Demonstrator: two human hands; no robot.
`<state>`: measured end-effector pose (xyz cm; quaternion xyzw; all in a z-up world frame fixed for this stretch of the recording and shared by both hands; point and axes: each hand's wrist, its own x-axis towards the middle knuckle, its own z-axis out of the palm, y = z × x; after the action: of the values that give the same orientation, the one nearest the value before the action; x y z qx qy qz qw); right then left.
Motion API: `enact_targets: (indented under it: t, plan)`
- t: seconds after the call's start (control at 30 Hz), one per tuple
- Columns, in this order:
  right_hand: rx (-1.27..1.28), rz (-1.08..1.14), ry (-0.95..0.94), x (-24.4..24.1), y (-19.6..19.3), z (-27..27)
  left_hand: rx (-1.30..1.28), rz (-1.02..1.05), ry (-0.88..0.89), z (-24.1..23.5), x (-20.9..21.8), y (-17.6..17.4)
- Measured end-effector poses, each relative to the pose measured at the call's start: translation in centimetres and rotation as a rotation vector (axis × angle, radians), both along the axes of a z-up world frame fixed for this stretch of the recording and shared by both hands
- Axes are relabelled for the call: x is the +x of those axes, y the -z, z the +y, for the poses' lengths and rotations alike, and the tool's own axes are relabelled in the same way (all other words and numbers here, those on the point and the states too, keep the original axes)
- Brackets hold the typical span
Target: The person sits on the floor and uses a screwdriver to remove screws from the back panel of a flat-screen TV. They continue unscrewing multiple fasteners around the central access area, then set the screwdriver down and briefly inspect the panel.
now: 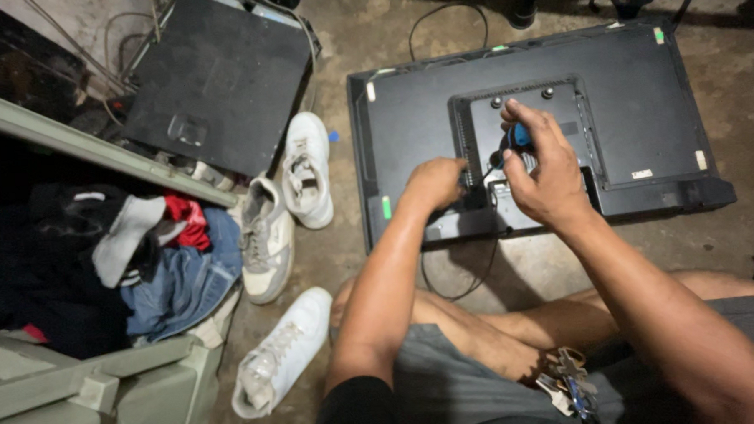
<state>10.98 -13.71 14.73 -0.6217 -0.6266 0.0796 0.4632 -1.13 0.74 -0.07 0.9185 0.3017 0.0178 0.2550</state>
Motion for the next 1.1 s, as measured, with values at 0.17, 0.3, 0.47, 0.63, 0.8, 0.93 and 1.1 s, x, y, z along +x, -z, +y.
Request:
enact_targets:
  t: [0.17, 0.3, 0.47, 0.63, 0.8, 0.93, 1.1]
  plan:
    - [0.030, -0.018, -0.005, 0.0, -1.6, -0.4, 0.002, -0.031, 0.000, 0.0, 0.2, 0.3]
    - [0.029, 0.039, -0.001, 0.4, -3.1, -1.3, -0.047, -0.111, 0.025, -0.3, 0.5, -0.1]
    - [0.086, 0.176, -0.033, 1.6, -4.5, -2.4, -0.038, -0.226, 0.039, -1.3, 1.1, -1.3]
    - [0.115, 0.320, 0.016, 3.9, -5.3, -4.0, -0.030, -0.297, 0.006, -2.0, 1.3, -1.8]
    - [0.159, 0.280, 0.122, 6.4, -5.2, -5.3, 0.009, -0.201, 0.016, -0.9, 1.2, -0.1]
    - [0.183, 0.214, 0.196, 8.4, -4.8, -6.2, -0.154, -0.321, -0.101, 0.1, 1.5, 2.2]
    - [0.136, 0.137, 0.312, 10.2, -4.5, -6.7, -0.840, -0.620, -0.283, 1.2, 2.2, 4.1]
